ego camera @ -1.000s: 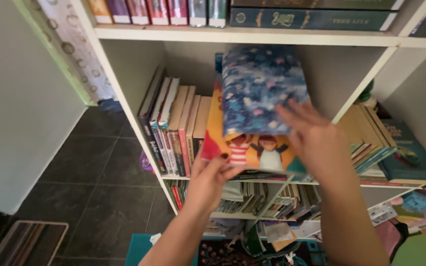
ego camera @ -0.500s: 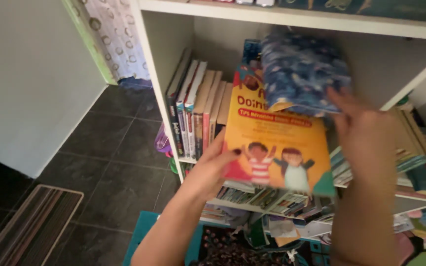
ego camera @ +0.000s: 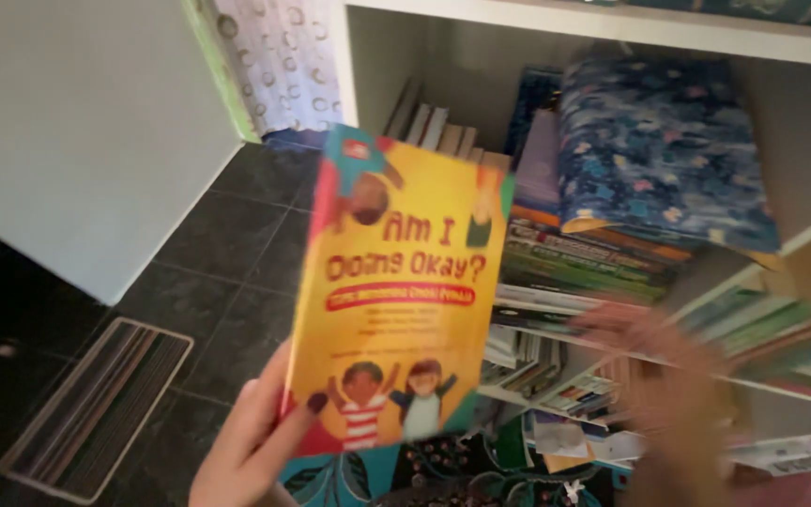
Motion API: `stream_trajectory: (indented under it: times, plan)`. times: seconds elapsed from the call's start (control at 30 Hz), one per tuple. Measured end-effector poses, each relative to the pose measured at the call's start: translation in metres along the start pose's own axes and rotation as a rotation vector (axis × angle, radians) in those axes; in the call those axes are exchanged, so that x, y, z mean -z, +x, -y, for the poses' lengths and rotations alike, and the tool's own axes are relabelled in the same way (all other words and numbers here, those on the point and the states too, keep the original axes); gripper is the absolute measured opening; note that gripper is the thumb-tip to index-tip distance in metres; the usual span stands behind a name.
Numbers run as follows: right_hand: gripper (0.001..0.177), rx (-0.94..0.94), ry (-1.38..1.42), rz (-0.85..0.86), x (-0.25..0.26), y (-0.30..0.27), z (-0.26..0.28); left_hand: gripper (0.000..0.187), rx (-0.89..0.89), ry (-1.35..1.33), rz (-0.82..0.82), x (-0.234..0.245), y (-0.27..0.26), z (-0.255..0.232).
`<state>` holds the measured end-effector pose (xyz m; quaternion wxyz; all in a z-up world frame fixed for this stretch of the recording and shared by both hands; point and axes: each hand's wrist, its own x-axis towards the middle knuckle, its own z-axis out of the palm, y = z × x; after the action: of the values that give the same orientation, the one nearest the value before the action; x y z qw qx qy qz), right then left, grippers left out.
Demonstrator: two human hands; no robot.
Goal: Organize and rearrange books on a white bookshelf.
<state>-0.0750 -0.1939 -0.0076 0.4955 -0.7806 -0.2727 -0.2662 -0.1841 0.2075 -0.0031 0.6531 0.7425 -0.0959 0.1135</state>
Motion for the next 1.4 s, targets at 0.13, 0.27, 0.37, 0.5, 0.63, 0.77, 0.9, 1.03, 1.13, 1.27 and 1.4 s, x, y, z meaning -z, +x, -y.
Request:
stream_trajectory:
  times: [0.13,0.27,0.37,0.5,0.63,0.77,0.9,1.03,1.13,1.27,1.4]
  plan:
    - [0.081,-0.294,0.313,0.546,-0.106,-0.008,-0.015,0.056,-0.12,-0.022,-0.017,-0.002,0.005,0.093]
    - [0.048,-0.482,0.531,0.24,-0.171,-0.033,-0.079,0.017,-0.147,0.146,0.04,-0.049,0.016,0.154]
    - [0.05,-0.371,0.307,0.107,-0.17,-0.017,-0.066,0.02,-0.234,0.118,-0.062,-0.093,0.016,0.19]
    - [0.054,-0.245,0.086,-0.035,-0.167,-0.012,-0.055,0.055,-0.587,0.25,-0.165,-0.111,0.031,0.15]
    - [0.051,-0.283,0.046,-0.074,-0.177,-0.02,-0.068,0.056,-0.412,0.338,-0.171,-0.129,0.029,0.174]
    - [0.056,-0.396,0.288,-0.111,-0.199,-0.046,-0.102,0.057,-0.451,0.411,-0.204,-0.135,0.032,0.186]
    - [0.058,-0.332,0.377,-0.168,-0.184,-0.04,-0.06,0.063,-0.611,0.456,-0.201,-0.136,0.026,0.179]
    - [0.07,0.039,-0.001,0.049,-0.19,-0.034,-0.013,0.039,-0.739,0.451,-0.398,-0.133,0.012,0.231]
    - [0.056,-0.244,0.544,0.227,-0.22,-0.048,-0.022,0.038,-0.66,0.473,-0.399,-0.117,0.007,0.213]
    - [0.055,-0.259,0.473,0.276,-0.241,-0.034,-0.013,0.04,-0.557,0.474,-0.429,-0.105,0.018,0.181]
    - [0.064,-0.001,0.209,0.204,-0.258,-0.036,-0.027,0.052,-0.449,0.424,-0.429,-0.101,0.023,0.19]
